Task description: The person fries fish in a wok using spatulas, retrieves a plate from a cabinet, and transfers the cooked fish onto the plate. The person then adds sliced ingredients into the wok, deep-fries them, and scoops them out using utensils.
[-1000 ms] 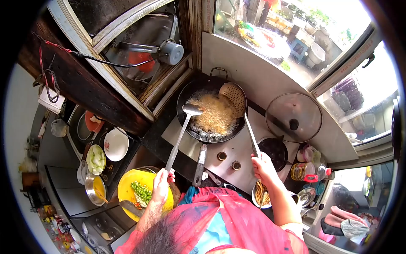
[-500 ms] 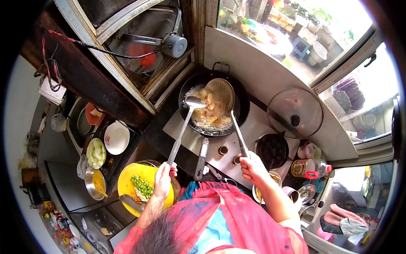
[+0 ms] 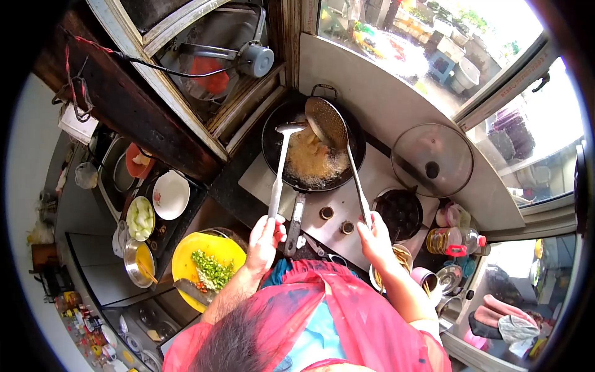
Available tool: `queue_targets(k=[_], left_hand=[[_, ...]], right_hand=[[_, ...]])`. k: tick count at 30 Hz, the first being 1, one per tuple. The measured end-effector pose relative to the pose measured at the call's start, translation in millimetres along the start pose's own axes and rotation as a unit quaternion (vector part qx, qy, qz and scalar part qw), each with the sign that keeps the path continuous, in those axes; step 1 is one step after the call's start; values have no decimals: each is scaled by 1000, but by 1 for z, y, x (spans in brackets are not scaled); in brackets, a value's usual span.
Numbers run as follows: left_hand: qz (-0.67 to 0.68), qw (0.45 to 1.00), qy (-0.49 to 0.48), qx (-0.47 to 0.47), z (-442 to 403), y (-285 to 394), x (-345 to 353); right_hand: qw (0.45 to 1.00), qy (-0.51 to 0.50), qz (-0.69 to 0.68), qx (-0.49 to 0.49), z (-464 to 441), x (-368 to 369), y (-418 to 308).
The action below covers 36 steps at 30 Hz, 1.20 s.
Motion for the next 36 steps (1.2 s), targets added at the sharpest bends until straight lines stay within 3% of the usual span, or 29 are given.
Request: queue_targets(k=[4,12,17,22,24,29,30,32,34,36], left_hand=[[37,998,-35,-24,-17,-14,24],[-27,999,-36,-26,-59,-33,60],[-26,999,2,-39,-78,-42,70],[-97,991,37,-81,-96,-31,78],[-78,989,17,-124,-106,-37,80],[43,978,-37,-201,-123,-39,88],[69,975,9,-211,-121,-38,83],[73,959,-11,-275,-126,-47,76],[79,947,32,-309,-125,-45,67],[127,947,27,-293,-126,-41,68]], right_hand=[[997,0,-63,42,-13,17,9],[997,56,-49,1,-29,46,-20],[968,-11,-248,27,-41,72,-39],[956,-68,-263,111,-46,72,-75],[951,-60,-266,142,-50,71,-79],[924,-160,-307,161,-61,76,-87],[925,-178,-291,168,-62,74,-85],[924,-149,-283,209,-57,68,-86],[923,-157,-258,238,-60,67,-69],[938,-134,-212,237,-64,57,-57]])
Point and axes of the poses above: each hand's wrist, its own z-axis away from the middle knuckle, its own x-axis out of the palm, y = z × x, the point moved 10 cm from there along -z, towards the middle knuckle, and after that the axes turned 3 degrees about -y, right-handed, at the moved point
